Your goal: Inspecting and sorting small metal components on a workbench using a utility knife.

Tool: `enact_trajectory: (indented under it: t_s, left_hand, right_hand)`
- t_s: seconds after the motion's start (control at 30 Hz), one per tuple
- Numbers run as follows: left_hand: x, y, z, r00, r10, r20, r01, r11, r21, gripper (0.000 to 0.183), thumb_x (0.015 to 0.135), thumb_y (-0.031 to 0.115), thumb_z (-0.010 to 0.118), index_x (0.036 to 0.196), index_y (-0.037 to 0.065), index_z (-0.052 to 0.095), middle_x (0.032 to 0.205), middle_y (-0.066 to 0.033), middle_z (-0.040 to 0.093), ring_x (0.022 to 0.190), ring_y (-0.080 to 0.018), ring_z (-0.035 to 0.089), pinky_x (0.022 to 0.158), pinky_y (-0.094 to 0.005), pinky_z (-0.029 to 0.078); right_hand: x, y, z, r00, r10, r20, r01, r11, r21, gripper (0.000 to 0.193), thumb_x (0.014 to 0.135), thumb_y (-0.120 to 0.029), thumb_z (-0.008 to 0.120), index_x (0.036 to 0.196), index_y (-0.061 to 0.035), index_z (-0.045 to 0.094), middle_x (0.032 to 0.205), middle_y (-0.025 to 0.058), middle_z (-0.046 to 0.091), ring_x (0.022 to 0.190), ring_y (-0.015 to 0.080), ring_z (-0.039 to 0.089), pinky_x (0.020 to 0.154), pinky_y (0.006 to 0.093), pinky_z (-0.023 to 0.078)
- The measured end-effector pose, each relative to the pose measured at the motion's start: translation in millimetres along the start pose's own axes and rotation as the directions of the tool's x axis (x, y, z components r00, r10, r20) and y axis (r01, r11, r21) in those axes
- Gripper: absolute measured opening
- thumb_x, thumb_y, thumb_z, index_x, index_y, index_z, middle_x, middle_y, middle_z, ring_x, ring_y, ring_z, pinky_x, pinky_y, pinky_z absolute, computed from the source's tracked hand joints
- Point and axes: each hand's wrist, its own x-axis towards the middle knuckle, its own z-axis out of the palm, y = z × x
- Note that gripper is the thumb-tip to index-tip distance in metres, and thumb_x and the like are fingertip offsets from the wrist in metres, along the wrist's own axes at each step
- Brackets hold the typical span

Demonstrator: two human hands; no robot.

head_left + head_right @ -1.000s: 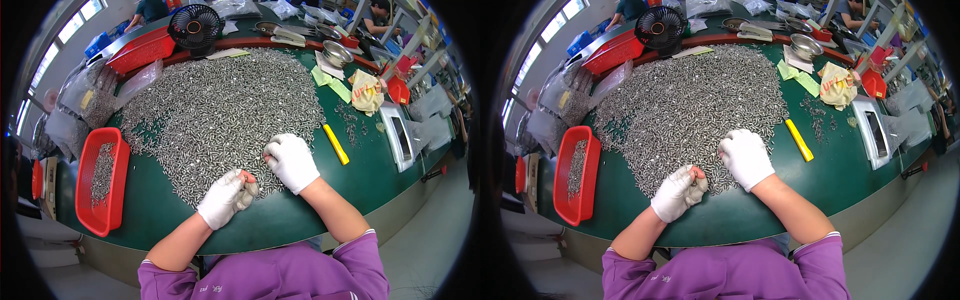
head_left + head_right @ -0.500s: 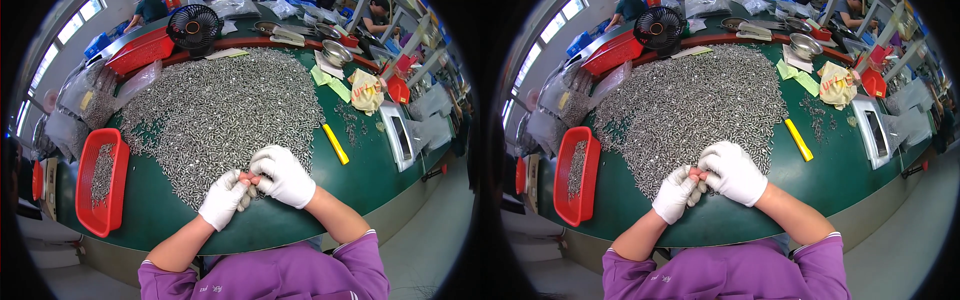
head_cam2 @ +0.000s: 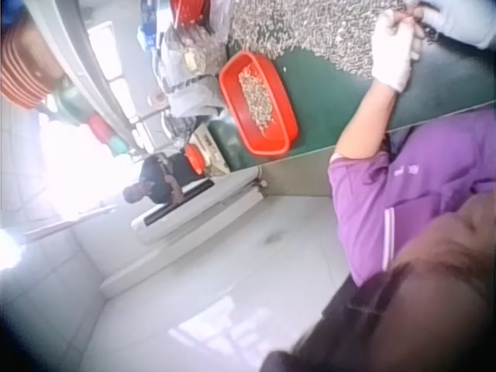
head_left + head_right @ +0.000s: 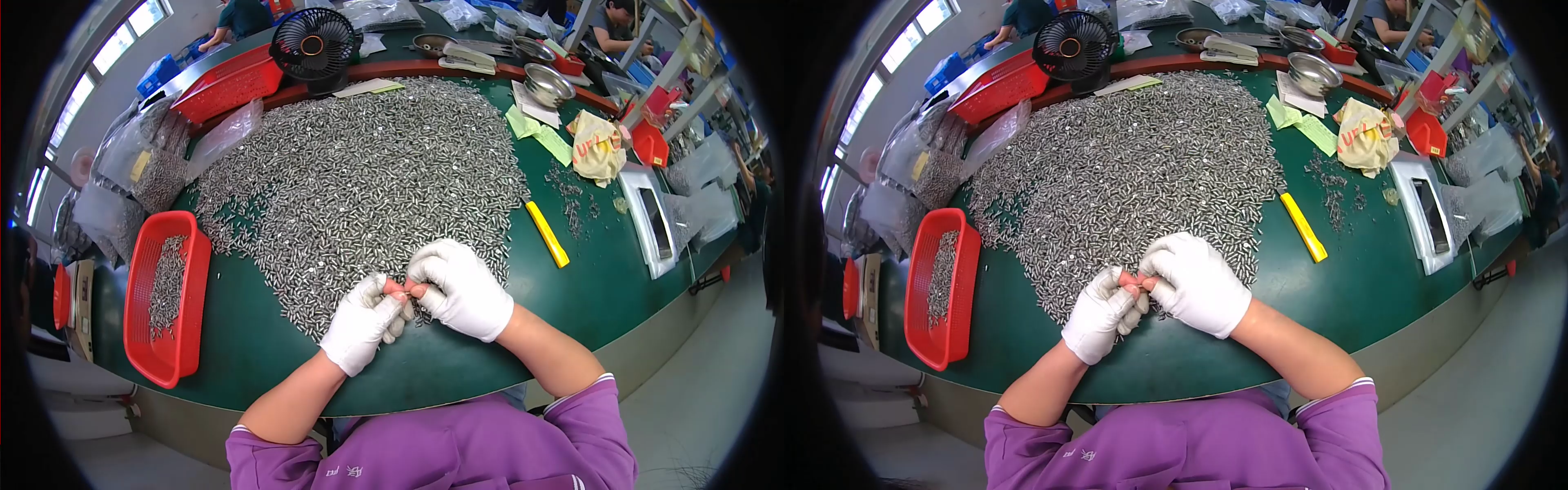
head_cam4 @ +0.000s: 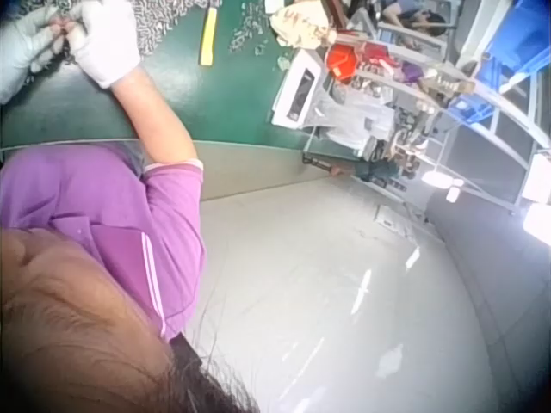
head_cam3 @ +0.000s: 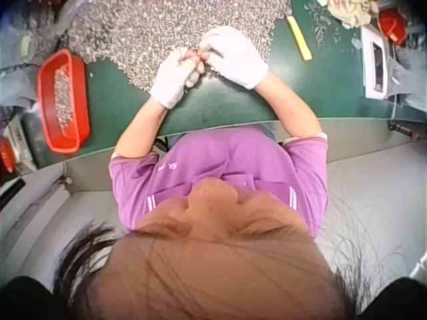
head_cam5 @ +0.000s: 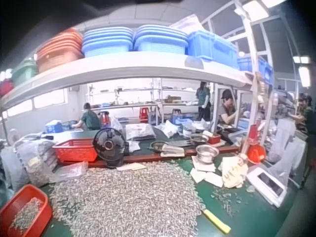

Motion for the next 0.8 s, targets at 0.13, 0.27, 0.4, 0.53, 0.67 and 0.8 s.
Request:
enact_trajectory:
  t_s: [0.13,0.27,0.4,0.53,0.67,0.8]
  left_hand:
    - [1.0,-2.0,-1.6,1.000,-0.016,0.026,0.018,0.998,-0.054,0.014,0.095,0.019,0.054,0.094,0.006,0.055,0.077,-0.0022,0.059,0.056,-0.0060,0.047,0.049,-0.0197,0.038]
    - [1.1,-1.5,-1.8,0.999,-0.045,0.007,0.046,0.996,-0.081,0.016,0.096,0.022,0.055,0.094,0.006,0.055,0.077,-0.0015,0.059,0.055,-0.0056,0.046,0.048,-0.0190,0.037]
    - [3.2,-4.4,-4.0,0.998,-0.046,0.046,0.052,0.990,-0.130,0.016,0.096,0.024,0.055,0.095,0.008,0.056,0.076,-0.0007,0.058,0.055,-0.0050,0.045,0.047,-0.0180,0.035]
    - [1.6,-4.8,-4.3,0.988,0.012,0.155,0.032,0.959,-0.280,0.012,0.097,0.021,0.053,0.097,0.009,0.055,0.065,0.0039,0.042,0.050,-0.0044,0.029,0.045,-0.0195,0.023]
    - [-3.0,-1.5,-3.0,0.986,0.087,0.143,-0.063,0.985,-0.162,0.015,0.095,0.021,0.056,0.096,0.007,0.053,0.063,0.0053,0.038,0.050,-0.0040,0.028,0.045,-0.0202,0.023]
    - [-12.3,1.1,8.8,0.984,0.177,0.030,-0.179,0.948,0.263,0.011,0.089,0.012,0.060,0.097,0.005,0.056,0.069,0.0050,0.048,0.057,-0.0025,0.040,0.052,-0.0188,0.034]
  right_hand:
    - [-2.7,2.9,2.7,1.000,-0.023,-0.007,0.023,1.000,-0.003,0.010,0.078,-0.008,0.065,0.083,-0.0069,0.057,0.090,0.0082,0.060,0.088,0.0291,0.058,0.079,0.0387,0.047]
    - [-4.3,10.8,4.1,0.998,0.054,-0.022,-0.053,0.998,0.044,0.010,0.082,-0.011,0.062,0.087,-0.0054,0.055,0.089,0.0109,0.059,0.086,0.0304,0.057,0.079,0.0390,0.046]
    - [-1.7,18.5,-1.3,0.946,0.289,-0.146,-0.291,0.957,0.009,0.013,0.087,-0.018,0.059,0.090,-0.0060,0.059,0.088,0.0122,0.059,0.086,0.0320,0.058,0.078,0.0411,0.046]
    - [3.3,34.3,-18.5,0.919,0.248,-0.308,-0.315,0.929,-0.193,0.014,0.086,-0.021,0.061,0.085,-0.0072,0.063,0.084,0.0119,0.060,0.081,0.0316,0.059,0.074,0.0414,0.048]
    - [9.5,46.8,-33.7,0.846,0.056,-0.530,-0.323,0.845,-0.426,0.014,0.081,-0.023,0.066,0.088,-0.0109,0.067,0.087,0.0079,0.065,0.084,0.0298,0.062,0.076,0.0381,0.050]
    - [0.6,58.8,-71.5,0.782,0.141,-0.607,-0.426,0.832,-0.355,0.015,0.082,-0.027,0.066,0.082,-0.0125,0.067,0.081,0.0069,0.063,0.080,0.0268,0.062,0.070,0.0391,0.050]
